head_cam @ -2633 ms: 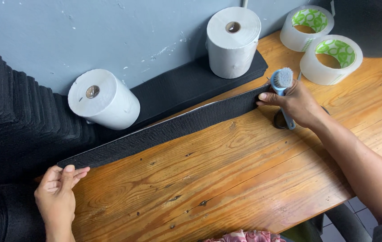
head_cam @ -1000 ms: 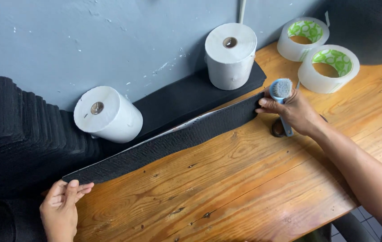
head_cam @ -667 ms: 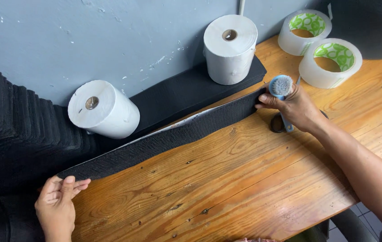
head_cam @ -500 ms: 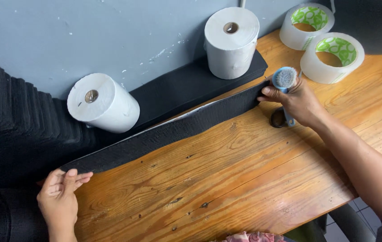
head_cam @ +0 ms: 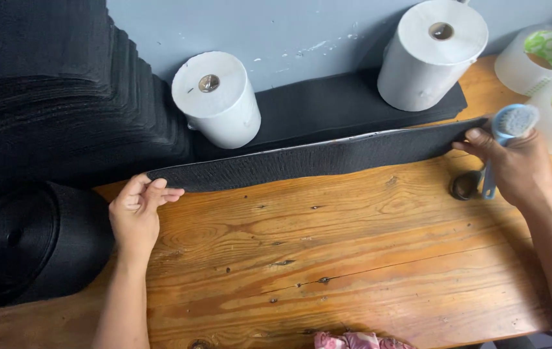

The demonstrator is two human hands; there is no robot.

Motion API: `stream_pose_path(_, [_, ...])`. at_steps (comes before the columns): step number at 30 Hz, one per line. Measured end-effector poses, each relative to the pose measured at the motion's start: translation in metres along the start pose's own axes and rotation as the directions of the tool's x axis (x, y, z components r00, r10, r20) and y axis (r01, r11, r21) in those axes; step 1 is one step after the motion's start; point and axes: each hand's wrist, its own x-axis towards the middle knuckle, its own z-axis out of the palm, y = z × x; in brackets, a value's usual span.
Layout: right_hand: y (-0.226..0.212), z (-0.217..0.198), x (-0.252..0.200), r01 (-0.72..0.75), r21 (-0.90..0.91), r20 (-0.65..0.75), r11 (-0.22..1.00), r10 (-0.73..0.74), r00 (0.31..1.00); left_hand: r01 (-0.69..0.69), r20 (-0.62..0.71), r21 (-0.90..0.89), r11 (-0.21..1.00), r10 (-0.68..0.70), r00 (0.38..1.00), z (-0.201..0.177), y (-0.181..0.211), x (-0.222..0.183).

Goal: Brushing the edges and surface of a black strap using a small blue brush

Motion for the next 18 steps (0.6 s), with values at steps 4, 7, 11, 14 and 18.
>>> stream_pose_path(4, [0.001, -0.001, 0.001, -0.002, -0.019, 0.018, 1.0, 0.003, 1.0, -0.001, 0.026, 0.031, 1.0, 0.0, 1.0, -0.003, 0.002, 0.0])
stream_pose_path(7, [0.001, -0.001, 0.002, -0.009, -0.026, -0.009, 1.0, 0.009, 1.0, 0.006, 0.027, 0.042, 0.999, -0.007, 1.0, -0.003, 0.007, 0.0])
stream_pose_path(11, [-0.009, 0.006, -0.002, 0.027, -0.057, 0.057, 0.998, -0.024, 0.998, 0.004, 0.016, 0.008, 1.0, -0.004, 1.0, -0.008, 0.001, -0.002])
stream_pose_path(14, [-0.023, 0.011, -0.006, 0.029, -0.139, 0.056, 0.99, -0.021, 0.998, 0.007, 0.015, 0.002, 1.0, -0.007, 1.0, -0.011, -0.005, -0.001])
stream_pose_path(18, [-0.025, 0.009, -0.006, -0.122, -0.193, -0.04, 0.974, 0.117, 0.992, 0.051, 0.01, 0.041, 0.998, -0.052, 0.999, -0.012, -0.005, -0.001])
